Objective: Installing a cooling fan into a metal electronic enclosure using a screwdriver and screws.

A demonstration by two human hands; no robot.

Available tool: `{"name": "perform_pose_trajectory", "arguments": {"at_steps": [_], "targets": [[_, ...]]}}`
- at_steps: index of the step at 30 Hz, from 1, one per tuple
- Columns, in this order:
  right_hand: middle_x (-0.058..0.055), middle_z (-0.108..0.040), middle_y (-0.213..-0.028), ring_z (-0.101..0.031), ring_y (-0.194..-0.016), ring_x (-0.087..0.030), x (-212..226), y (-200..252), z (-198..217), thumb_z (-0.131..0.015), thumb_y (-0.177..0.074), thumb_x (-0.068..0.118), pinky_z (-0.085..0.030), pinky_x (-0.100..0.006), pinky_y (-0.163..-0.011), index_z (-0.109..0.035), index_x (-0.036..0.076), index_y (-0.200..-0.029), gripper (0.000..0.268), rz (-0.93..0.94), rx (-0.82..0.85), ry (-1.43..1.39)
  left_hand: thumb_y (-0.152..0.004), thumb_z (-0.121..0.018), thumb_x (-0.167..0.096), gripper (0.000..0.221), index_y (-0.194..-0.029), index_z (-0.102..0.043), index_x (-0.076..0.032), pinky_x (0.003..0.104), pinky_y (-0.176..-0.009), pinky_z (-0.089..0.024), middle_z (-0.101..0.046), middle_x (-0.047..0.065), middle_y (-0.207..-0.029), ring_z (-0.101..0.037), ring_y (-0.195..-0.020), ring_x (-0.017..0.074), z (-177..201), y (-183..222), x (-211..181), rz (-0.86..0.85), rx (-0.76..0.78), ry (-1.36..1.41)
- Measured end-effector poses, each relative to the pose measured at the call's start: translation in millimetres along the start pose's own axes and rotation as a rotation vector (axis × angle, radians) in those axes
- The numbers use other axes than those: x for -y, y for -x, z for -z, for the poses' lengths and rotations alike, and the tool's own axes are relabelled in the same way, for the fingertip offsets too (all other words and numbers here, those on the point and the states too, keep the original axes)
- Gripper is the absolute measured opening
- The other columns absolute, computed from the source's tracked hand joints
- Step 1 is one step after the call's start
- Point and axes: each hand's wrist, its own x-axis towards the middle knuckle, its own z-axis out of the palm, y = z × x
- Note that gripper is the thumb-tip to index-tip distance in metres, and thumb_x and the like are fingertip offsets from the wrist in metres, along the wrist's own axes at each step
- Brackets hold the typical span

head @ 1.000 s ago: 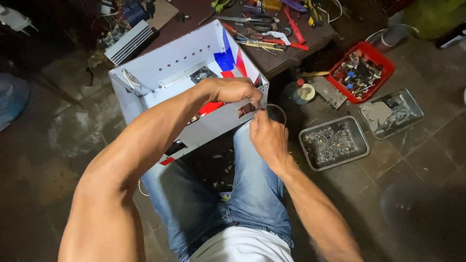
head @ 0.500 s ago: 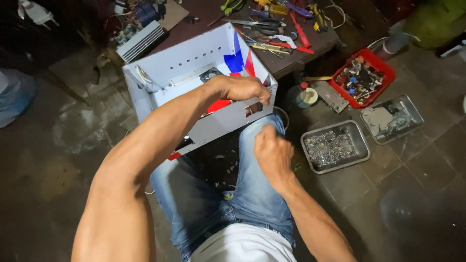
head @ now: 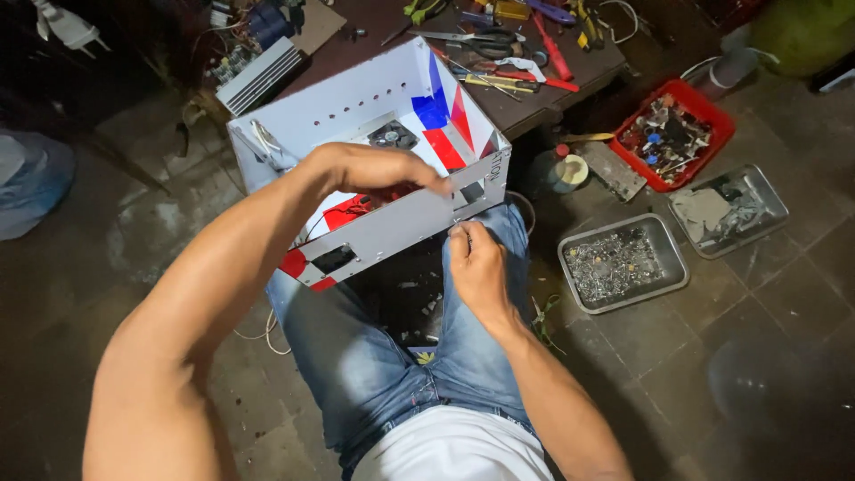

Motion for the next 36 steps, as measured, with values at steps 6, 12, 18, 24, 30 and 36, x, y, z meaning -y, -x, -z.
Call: {"name": "perform_pose_trajectory", "arguments": {"at_steps": [6, 12, 18, 24, 30, 36], "targets": [[-0.015, -0.074, -0.085, -0.071, -0.088, -0.036, 15.2, -3.7, 6.6, -0.055, -0.096, 0.020, -0.056, -0.049, -0.073, -0.069, 0.011, -0.094, 0.016, -0.067, 0.005, -0.069, -0.078, -0.076, -0.018, 0.011, -0.081, -0.076, -0.008, 0.025, -0.052, -0.051, -0.071, 0.005, -0.066, -0.064, -0.055, 0.0151, 2.5, -15.3, 31.1, -0.180, 0.138, 0.035], [-0.015, -0.073, -0.081, -0.071, -0.086, -0.038, 23.6, -7.4, 6.3, -0.054, -0.097, 0.022, -0.056, -0.050, -0.071, -0.068, 0.013, -0.094, 0.018, -0.101, -0.003, -0.074, -0.079, -0.074, -0.021, 0.015, -0.084, -0.078, -0.008, 0.032, -0.063, -0.055, -0.072, 0.008, -0.072, -0.067, -0.063, 0.0196, 16.9, -54.8, 67.7, -0.150, 0.043, -0.050], [-0.018, -0.072, -0.081, -0.070, -0.086, -0.039, 28.5, -8.1, 9.4, -0.053, -0.096, 0.026, -0.054, -0.053, -0.068, -0.070, 0.012, -0.097, 0.022, -0.133, 0.009, -0.016, -0.074, -0.077, -0.019, 0.015, -0.080, -0.073, -0.005, 0.030, -0.057, -0.053, -0.069, 0.008, -0.068, -0.067, -0.059, 0.0190, 0.8, -44.1, 52.1, -0.103, -0.009, 0.077], [-0.020, -0.070, -0.076, -0.070, -0.083, -0.042, 25.6, -8.3, 8.7, -0.052, -0.096, 0.024, -0.054, -0.053, -0.063, -0.071, 0.011, -0.097, 0.023, -0.117, 0.008, -0.025, -0.073, -0.079, -0.018, 0.018, -0.083, -0.074, -0.004, 0.031, -0.060, -0.057, -0.071, 0.010, -0.070, -0.070, -0.061, 0.0208, -1.5, -51.5, 57.3, -0.094, -0.010, 0.140], [-0.019, -0.070, -0.072, -0.070, -0.078, -0.039, 26.3, -10.2, 5.2, -0.053, -0.097, 0.026, -0.054, -0.053, -0.062, -0.071, 0.015, -0.098, 0.021, -0.042, -0.035, 0.096, -0.074, -0.078, -0.019, 0.016, -0.083, -0.074, -0.006, 0.032, -0.059, -0.059, -0.071, 0.010, -0.071, -0.071, -0.062, 0.0208, -0.9, -52.3, 58.3, -0.073, 0.006, 0.144], [-0.014, -0.062, -0.051, -0.068, -0.050, -0.033, 29.0, -19.4, 20.7, -0.050, -0.092, 0.019, -0.056, -0.045, -0.049, -0.059, 0.009, -0.084, 0.016, 0.286, 0.013, 0.472, -0.068, -0.081, -0.023, 0.029, -0.088, -0.072, -0.005, 0.033, -0.060, -0.058, -0.070, 0.011, -0.073, -0.070, -0.064, 0.0216, 4.4, -64.0, 61.2, -0.040, -0.055, 0.101]]}}
